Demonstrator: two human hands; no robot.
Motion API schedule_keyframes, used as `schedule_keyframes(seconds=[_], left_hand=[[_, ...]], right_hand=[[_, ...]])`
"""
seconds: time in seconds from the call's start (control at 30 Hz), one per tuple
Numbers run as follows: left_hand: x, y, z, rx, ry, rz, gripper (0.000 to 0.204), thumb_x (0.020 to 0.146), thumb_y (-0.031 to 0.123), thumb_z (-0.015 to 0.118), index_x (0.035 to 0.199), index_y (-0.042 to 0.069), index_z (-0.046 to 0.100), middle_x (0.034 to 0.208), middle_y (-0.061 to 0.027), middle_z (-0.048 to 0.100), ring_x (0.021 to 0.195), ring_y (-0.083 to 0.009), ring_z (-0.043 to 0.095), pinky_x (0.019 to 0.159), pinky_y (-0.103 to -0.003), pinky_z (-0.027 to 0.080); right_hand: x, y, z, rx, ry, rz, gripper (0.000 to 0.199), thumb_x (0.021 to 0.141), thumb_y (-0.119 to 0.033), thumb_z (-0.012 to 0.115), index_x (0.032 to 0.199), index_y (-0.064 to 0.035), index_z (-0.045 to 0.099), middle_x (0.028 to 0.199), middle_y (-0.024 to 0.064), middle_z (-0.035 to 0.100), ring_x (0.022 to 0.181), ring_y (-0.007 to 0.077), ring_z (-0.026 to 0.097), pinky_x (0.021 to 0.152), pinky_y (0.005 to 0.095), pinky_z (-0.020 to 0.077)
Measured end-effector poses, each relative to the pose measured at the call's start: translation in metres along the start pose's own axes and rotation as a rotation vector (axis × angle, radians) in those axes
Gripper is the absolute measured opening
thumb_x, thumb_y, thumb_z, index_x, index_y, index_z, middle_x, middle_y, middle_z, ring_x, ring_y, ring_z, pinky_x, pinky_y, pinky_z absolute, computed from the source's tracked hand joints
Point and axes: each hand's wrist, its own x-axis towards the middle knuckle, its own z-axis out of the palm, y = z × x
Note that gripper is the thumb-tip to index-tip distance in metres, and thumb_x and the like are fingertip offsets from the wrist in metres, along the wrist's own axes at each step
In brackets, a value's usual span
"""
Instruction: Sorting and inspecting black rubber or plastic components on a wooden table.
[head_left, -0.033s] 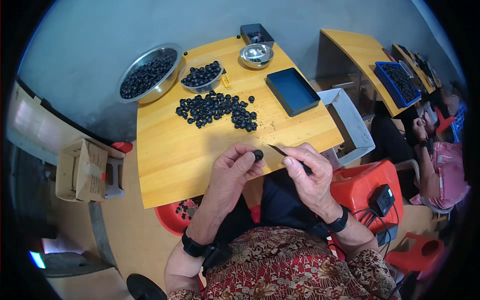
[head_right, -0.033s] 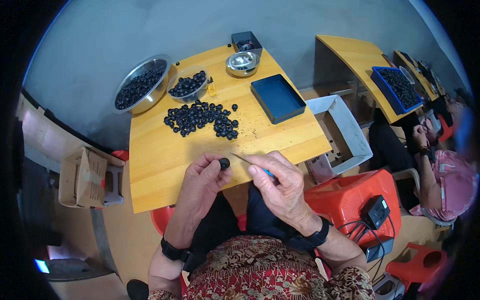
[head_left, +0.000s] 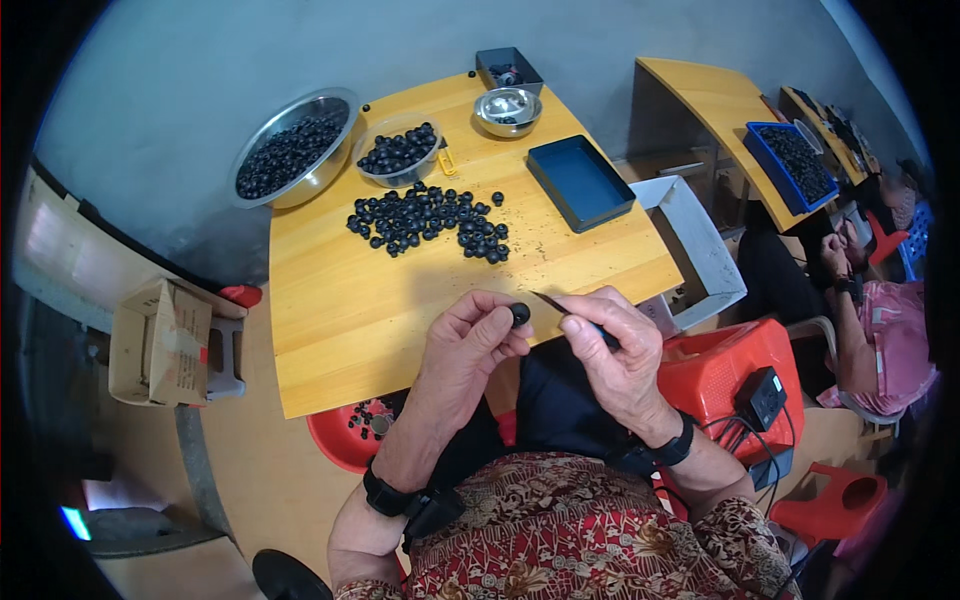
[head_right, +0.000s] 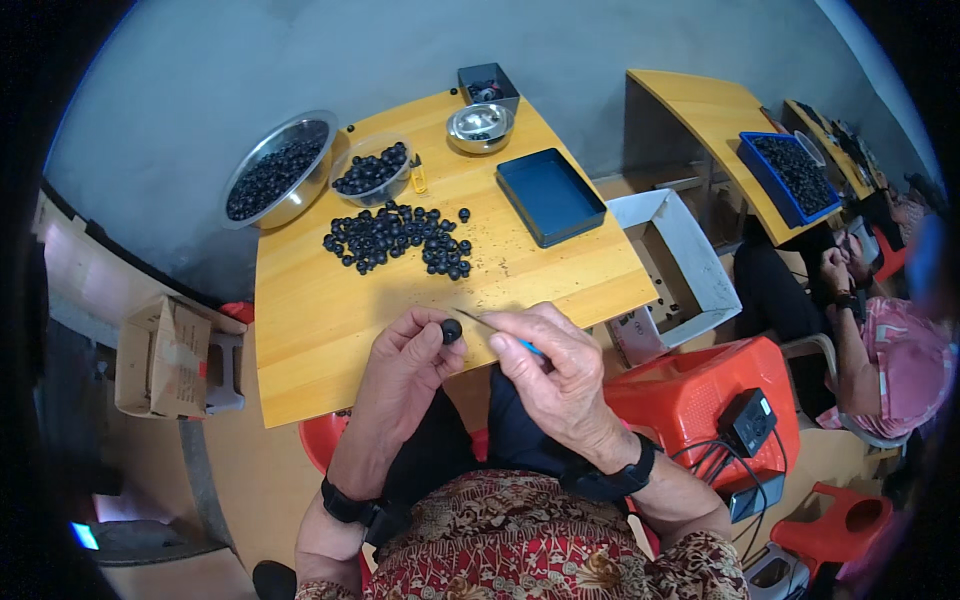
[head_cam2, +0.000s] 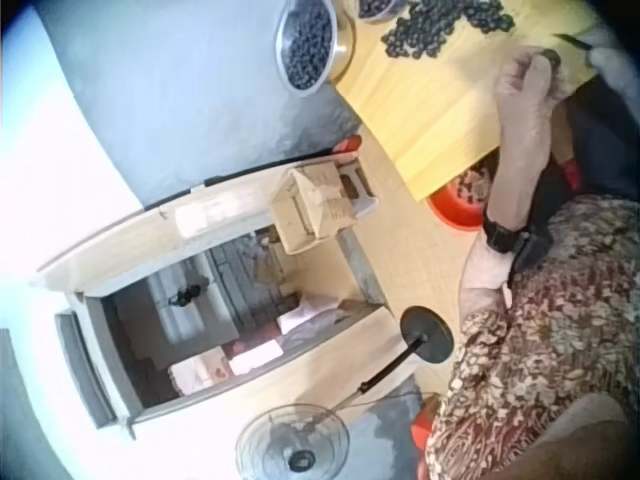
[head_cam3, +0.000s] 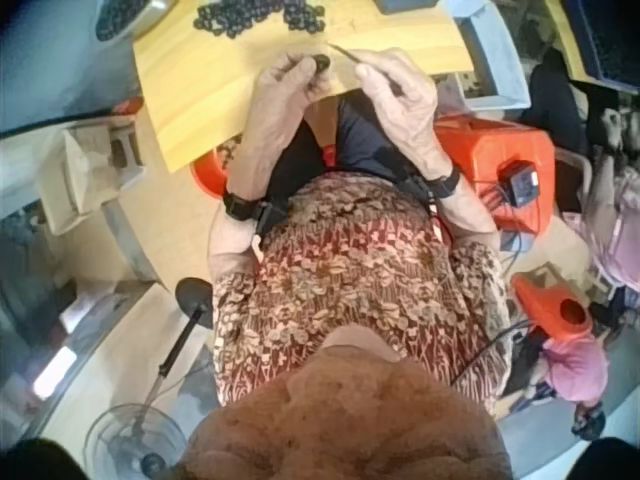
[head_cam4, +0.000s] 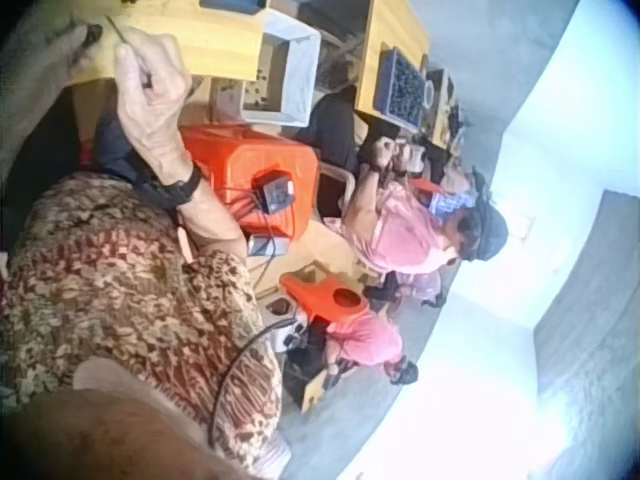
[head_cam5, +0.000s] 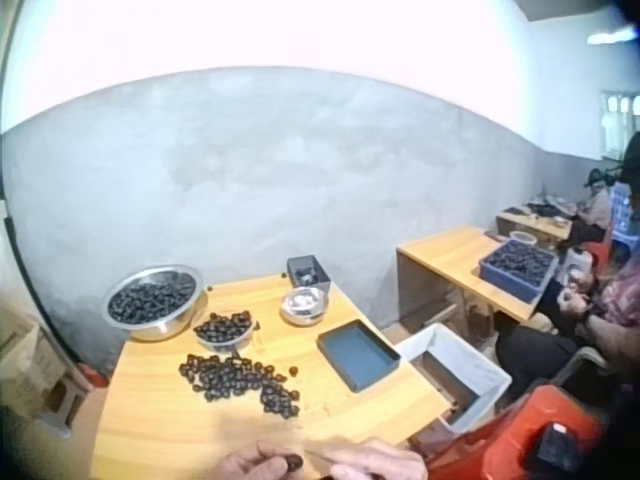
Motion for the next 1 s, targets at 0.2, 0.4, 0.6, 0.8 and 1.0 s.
schedule_keyframes(seconds=[0.2, 0.4, 0.6, 0.8, 1.0], left_hand=[[-0.001, -0.013, 0.021, -0.119, -0.016, -0.044, 0.017, 0.093, 0.014, 0.061, 0.106, 0.002, 0.061, 0.096, -0.0069, 0.066, 0.083, -0.0128, 0.063, 0.079, -0.028, 0.052], [-0.004, -0.021, 0.026, -0.152, -0.021, -0.054, 0.019, 0.091, 0.013, 0.064, 0.107, 0.003, 0.061, 0.097, -0.0050, 0.065, 0.086, -0.0123, 0.062, 0.082, -0.028, 0.052], [-0.010, -0.017, 0.024, -0.130, -0.096, -0.017, 0.019, 0.091, 0.015, 0.064, 0.107, 0.006, 0.061, 0.102, -0.0032, 0.065, 0.096, -0.0130, 0.062, 0.089, -0.029, 0.050], [-0.017, -0.014, 0.030, -0.144, -0.027, -0.027, 0.016, 0.091, 0.014, 0.063, 0.104, 0.006, 0.062, 0.095, -0.0021, 0.065, 0.090, -0.0123, 0.063, 0.084, -0.028, 0.050], [-0.016, -0.013, 0.032, -0.159, -0.050, -0.031, 0.016, 0.092, 0.015, 0.062, 0.105, 0.005, 0.061, 0.095, -0.0032, 0.064, 0.091, -0.0134, 0.063, 0.085, -0.030, 0.050]], right_hand=[[0.000, -0.008, -0.005, -0.016, -0.034, 0.009, 0.027, 0.079, -0.007, 0.074, 0.105, -0.0009, 0.068, 0.085, 0.0087, 0.064, 0.070, 0.0134, 0.060, 0.060, 0.0247, 0.0482], [-0.004, -0.006, -0.006, -0.038, -0.017, -0.028, 0.027, 0.077, -0.006, 0.075, 0.104, -0.0009, 0.069, 0.086, 0.0086, 0.065, 0.071, 0.0142, 0.061, 0.061, 0.0253, 0.0497], [-0.007, -0.007, -0.004, -0.126, 0.029, -0.188, 0.030, 0.073, -0.002, 0.075, 0.102, -0.0011, 0.069, 0.084, 0.0091, 0.064, 0.070, 0.0177, 0.061, 0.060, 0.0282, 0.0492], [-0.010, -0.009, -0.005, -0.251, 0.031, -0.348, 0.038, 0.064, 0.001, 0.075, 0.102, -0.0026, 0.069, 0.084, 0.0090, 0.062, 0.069, 0.0219, 0.058, 0.059, 0.0313, 0.0473], [-0.010, -0.009, -0.008, -0.290, 0.038, -0.394, 0.040, 0.063, 0.002, 0.075, 0.101, -0.0035, 0.068, 0.086, 0.0087, 0.062, 0.069, 0.0223, 0.058, 0.058, 0.0318, 0.0473]])
